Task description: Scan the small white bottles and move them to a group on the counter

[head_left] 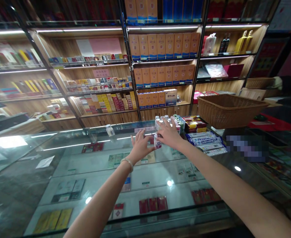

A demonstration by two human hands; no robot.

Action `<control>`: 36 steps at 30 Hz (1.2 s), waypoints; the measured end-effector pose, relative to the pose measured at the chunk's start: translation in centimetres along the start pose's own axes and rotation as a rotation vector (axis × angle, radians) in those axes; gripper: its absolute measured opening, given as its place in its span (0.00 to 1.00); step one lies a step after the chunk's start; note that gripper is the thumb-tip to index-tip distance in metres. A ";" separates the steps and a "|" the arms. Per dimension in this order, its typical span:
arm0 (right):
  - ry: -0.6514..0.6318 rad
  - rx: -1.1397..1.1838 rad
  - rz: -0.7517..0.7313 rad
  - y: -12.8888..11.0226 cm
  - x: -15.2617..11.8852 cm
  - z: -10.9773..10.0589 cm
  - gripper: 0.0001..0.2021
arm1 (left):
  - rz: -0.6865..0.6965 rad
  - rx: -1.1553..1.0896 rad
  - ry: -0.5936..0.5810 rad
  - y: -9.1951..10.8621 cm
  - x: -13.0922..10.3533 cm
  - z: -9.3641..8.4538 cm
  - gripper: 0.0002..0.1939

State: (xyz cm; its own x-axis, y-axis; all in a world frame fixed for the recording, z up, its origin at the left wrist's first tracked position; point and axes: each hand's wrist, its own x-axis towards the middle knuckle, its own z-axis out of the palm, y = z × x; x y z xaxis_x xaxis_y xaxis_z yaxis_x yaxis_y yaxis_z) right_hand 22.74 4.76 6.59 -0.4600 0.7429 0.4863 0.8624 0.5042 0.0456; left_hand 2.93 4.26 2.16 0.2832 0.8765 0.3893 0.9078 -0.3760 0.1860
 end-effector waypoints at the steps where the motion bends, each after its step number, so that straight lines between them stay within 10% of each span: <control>1: 0.012 0.009 -0.003 -0.2 -0.3 0.0 0.10 | 0.007 0.003 0.008 0.1 -0.4 0.0 0.24; 23: 0.167 0.174 0.125 -2.5 -4.6 2.6 0.20 | -0.021 -0.040 0.046 1.3 -4.0 0.2 0.21; 36: -0.037 0.299 0.306 -2.5 -5.9 5.1 0.12 | -0.028 -0.074 0.067 1.4 -4.0 0.8 0.11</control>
State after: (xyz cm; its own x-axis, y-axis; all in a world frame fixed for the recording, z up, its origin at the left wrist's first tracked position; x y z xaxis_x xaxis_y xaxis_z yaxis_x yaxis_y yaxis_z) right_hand 22.18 1.38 -0.85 -0.2042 0.8909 0.4058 0.8636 0.3591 -0.3539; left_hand 3.25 0.44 0.16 0.2344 0.8657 0.4424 0.8889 -0.3750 0.2629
